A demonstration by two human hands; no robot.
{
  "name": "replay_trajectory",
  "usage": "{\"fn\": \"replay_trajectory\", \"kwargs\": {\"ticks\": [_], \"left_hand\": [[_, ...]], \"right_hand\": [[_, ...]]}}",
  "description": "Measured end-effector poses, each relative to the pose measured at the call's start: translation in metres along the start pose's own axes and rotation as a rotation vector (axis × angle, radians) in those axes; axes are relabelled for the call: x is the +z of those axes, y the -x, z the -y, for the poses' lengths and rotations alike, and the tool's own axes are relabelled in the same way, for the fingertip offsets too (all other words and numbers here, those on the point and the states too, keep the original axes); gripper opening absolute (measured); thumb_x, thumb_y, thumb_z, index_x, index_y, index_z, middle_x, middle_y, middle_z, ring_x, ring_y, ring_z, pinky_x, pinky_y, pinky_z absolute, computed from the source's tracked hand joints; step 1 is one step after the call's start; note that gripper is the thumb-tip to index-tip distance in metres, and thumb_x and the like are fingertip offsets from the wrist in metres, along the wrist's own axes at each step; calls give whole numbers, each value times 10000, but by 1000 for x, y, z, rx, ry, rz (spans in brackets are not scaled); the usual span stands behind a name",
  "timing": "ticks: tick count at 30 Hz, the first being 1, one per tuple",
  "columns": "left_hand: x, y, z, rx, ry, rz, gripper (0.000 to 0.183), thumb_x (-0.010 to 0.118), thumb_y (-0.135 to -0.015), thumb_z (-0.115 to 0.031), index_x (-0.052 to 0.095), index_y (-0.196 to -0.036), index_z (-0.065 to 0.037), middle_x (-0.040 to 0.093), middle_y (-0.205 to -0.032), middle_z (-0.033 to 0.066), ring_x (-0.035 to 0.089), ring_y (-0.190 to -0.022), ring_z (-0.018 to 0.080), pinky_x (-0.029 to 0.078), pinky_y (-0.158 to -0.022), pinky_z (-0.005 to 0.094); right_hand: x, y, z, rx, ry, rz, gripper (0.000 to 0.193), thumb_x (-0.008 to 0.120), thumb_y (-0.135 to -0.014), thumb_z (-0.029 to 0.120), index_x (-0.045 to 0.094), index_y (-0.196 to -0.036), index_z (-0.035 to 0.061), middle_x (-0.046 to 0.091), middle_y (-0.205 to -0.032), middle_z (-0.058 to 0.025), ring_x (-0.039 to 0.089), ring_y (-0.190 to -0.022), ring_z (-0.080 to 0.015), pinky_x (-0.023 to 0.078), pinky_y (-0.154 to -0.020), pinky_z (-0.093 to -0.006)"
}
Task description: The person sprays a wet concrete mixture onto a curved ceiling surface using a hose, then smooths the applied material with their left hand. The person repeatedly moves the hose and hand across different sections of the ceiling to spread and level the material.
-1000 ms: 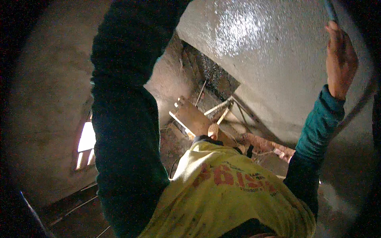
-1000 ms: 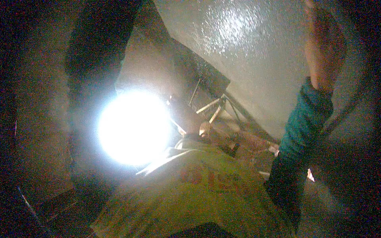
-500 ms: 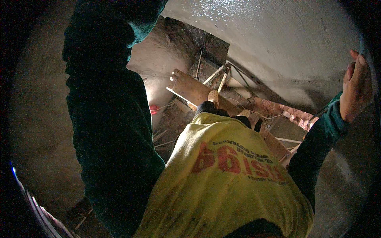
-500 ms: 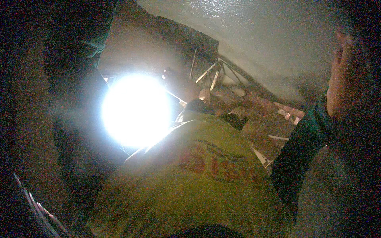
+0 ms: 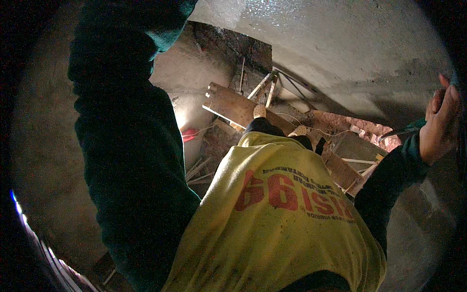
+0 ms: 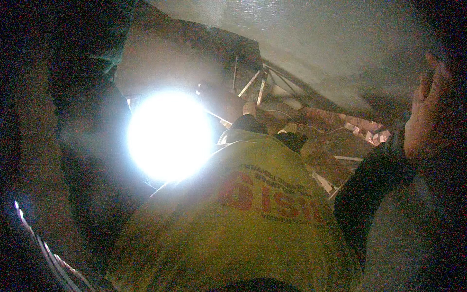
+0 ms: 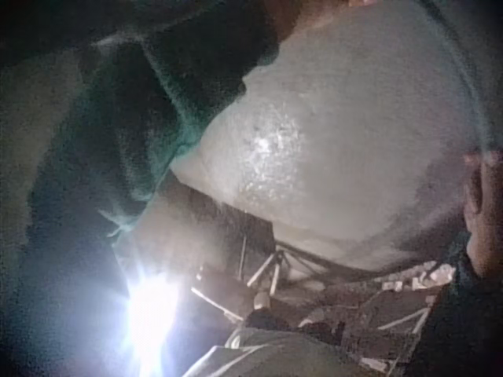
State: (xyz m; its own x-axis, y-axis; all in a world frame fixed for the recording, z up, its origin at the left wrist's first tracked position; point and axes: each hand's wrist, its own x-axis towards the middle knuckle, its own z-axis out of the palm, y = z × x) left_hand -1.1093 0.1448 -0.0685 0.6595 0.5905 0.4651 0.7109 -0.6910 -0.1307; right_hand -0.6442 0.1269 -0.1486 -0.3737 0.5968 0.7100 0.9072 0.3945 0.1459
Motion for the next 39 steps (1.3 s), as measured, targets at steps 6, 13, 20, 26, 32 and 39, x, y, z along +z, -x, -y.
{"fn": "replay_trajectory", "kwargs": {"ticks": [6,13,20,26,32,39], "left_hand": [[7,-8,-10,25,6,13,366,529,-1080,-312,634,-1298,-36,677,-1218,144,650,-1092,268,520,-946,383],[9,-15,-15,48,9,21,364,533,-1080,-313,636,-1294,-37,679,-1208,144,655,-1080,265,523,-942,383],[13,-27,-24,81,24,14,362,536,-1079,-313,637,-1291,-38,681,-1198,144,659,-1069,262,526,-938,384],[24,-36,-31,106,47,-21,360,540,-1079,-314,639,-1289,-38,682,-1189,144,663,-1059,260,529,-934,384],[33,-51,-33,131,68,-45,358,543,-1078,-314,640,-1286,-39,683,-1180,144,666,-1049,257,531,-931,385],[39,-62,-36,167,87,-70,356,547,-1078,-315,642,-1283,-40,685,-1170,144,670,-1037,254,534,-926,385]], "right_hand": [[-31,-6,48,835,-612,-27,324,476,-1106,252,667,-1304,81,638,-920,-20,535,-710,-89,466,-649,-219],[-32,17,28,738,-514,-95,398,412,-1127,348,677,-1321,124,549,-820,-8,471,-680,-74,425,-602,-204],[-54,1,49,606,-450,-130,447,392,-1131,379,672,-1147,32,549,-740,-1,453,-546,-64,367,-457,-232],[-58,33,5,636,-417,11,377,363,-1127,242,604,-1366,79,497,-801,-2,452,-657,-75,399,-565,-222],[-65,77,-73,543,-214,92,340,520,-1072,177,616,-1395,136,648,-856,-42,571,-625,-107,463,-552,-253],[-76,34,1,415,-384,-365,497,454,-1111,449,701,-964,43,453,-659,56,381,-493,-45,320,-403,-229]]}}
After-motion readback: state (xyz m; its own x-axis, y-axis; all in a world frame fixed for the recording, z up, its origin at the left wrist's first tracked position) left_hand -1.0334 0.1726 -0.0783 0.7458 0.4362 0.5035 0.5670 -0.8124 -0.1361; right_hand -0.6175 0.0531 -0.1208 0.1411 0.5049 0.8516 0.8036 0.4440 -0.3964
